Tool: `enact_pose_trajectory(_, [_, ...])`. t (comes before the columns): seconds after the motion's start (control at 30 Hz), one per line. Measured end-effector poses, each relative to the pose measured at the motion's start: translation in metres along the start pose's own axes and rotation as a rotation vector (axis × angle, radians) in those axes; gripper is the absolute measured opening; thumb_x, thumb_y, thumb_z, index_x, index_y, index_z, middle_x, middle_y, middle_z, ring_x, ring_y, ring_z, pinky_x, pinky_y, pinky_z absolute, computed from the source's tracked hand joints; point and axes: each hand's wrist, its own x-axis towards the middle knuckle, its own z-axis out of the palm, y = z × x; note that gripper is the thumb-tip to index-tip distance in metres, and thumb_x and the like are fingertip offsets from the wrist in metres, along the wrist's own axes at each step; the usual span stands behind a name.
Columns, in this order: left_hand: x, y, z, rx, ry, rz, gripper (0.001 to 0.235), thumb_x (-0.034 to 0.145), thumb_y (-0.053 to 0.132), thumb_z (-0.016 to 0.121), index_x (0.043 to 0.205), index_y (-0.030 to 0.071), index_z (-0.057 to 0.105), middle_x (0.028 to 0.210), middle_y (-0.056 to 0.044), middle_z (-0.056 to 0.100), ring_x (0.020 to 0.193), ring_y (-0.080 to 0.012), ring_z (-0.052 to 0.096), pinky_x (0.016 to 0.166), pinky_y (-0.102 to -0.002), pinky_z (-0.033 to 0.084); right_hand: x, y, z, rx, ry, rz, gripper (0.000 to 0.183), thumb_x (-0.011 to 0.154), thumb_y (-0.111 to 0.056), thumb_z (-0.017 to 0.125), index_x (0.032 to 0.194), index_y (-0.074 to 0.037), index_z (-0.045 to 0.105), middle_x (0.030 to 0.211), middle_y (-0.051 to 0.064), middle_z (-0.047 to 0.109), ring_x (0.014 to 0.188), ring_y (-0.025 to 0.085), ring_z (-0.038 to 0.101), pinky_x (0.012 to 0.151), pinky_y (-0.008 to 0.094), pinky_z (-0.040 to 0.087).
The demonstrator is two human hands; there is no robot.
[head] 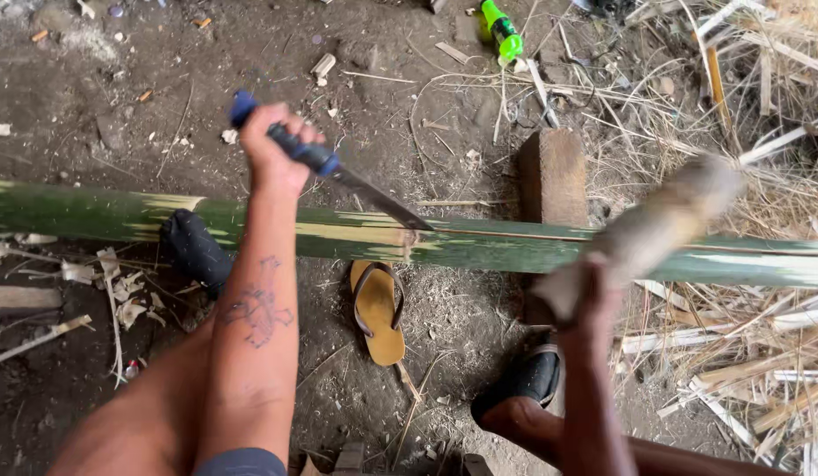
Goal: The person uses a machete and a wooden mallet to split a long green bamboo pole resting on a wooden block. They repeatedly strike the machete into the bamboo to create a longitudinal split, then use a pencil to mark a line on the bamboo surface before continuing to drive the machete deeper with the mallet.
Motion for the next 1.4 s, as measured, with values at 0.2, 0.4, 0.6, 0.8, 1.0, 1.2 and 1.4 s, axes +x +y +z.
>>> enact_pose_trajectory(0.2, [0.032, -0.047, 0.057, 0.971, -0.220, 0.179, 0.016, 0.075, 0.016, 0.067, 0.067, 0.004, 0.062, 0.058, -0.006, 0.062, 0.051, -0.0188, 0.060, 0.052, -0.035, 0.048, -0.016, 0.067, 0.112, -0.169, -0.364, 0.314, 0.079, 0.079, -0.033, 0.073, 0.143, -0.008, 0.035, 0.099, 0.018, 0.063, 0.078, 0.031, 0.065, 0.068, 0.048, 0.058])
enact_pose_trajectory(0.4, [0.007, 0.053, 0.020, 0.334, -0.096, -0.033, 0.014, 0.078, 0.010, 0.073, 0.073, 0.009, 0.060, 0.064, -0.007, 0.058, 0.057, -0.0223, 0.058, 0.063, -0.040, 0.054, -0.002, -0.001, 0.048, -0.004, -0.088, 0.085, 0.065, 0.079, -0.031, 0.073, 0.132, -0.006, 0.043, 0.089, 0.013, 0.065, 0.071, 0.026, 0.069, 0.059, 0.040, 0.062])
enact_pose_trajectory(0.6, [0.015, 0.031, 0.028, 0.688, -0.016, 0.212, 0.011, 0.073, 0.012, 0.069, 0.065, 0.006, 0.065, 0.057, -0.006, 0.061, 0.048, -0.0202, 0.063, 0.053, -0.038, 0.057, -0.008, 0.048, 0.184, -0.319, -0.245, 0.141, 0.063, 0.092, -0.039, 0.065, 0.140, -0.004, 0.043, 0.100, 0.007, 0.065, 0.084, 0.020, 0.066, 0.069, 0.030, 0.058])
enact_pose_trajectory(0.8, [-0.024, 0.014, 0.072, 1.120, -0.237, 0.259, 0.011, 0.074, 0.012, 0.070, 0.068, 0.003, 0.066, 0.061, -0.006, 0.065, 0.052, -0.0160, 0.063, 0.052, -0.033, 0.049, 0.002, 0.057, 0.151, -0.229, -0.590, 0.300, 0.087, 0.078, -0.030, 0.075, 0.150, -0.009, 0.029, 0.115, 0.019, 0.066, 0.089, 0.030, 0.070, 0.073, 0.042, 0.062])
enact_pose_trajectory(1.0, [-0.088, -0.118, 0.092, 1.643, -0.153, 0.779, 0.027, 0.067, 0.031, 0.081, 0.083, 0.010, 0.083, 0.068, -0.009, 0.073, 0.061, -0.0241, 0.070, 0.057, -0.036, 0.054, -0.037, 0.082, 0.034, -0.273, -0.187, -0.115, 0.094, 0.080, -0.019, 0.086, 0.153, -0.006, 0.029, 0.135, 0.022, 0.062, 0.118, 0.027, 0.064, 0.095, 0.041, 0.055])
enact_pose_trajectory(1.2, [-0.165, -0.217, 0.141, 1.166, -0.285, 0.646, 0.028, 0.079, 0.041, 0.080, 0.077, 0.014, 0.075, 0.062, 0.000, 0.070, 0.051, -0.0111, 0.066, 0.050, -0.029, 0.055, -0.033, 0.047, -0.013, -0.400, 0.143, 0.036, 0.108, 0.074, -0.014, 0.074, 0.157, -0.018, 0.005, 0.121, 0.018, 0.058, 0.094, 0.027, 0.068, 0.072, 0.042, 0.064])
enact_pose_trajectory(1.4, [-0.184, -0.271, 0.177, 0.810, -0.422, 0.585, 0.021, 0.086, 0.028, 0.077, 0.087, 0.007, 0.073, 0.075, -0.004, 0.072, 0.065, -0.0133, 0.070, 0.062, -0.030, 0.059, -0.027, -0.012, -0.103, -0.393, 0.409, 0.161, 0.088, 0.074, -0.020, 0.077, 0.150, -0.011, 0.032, 0.112, 0.019, 0.065, 0.081, 0.030, 0.072, 0.059, 0.042, 0.064])
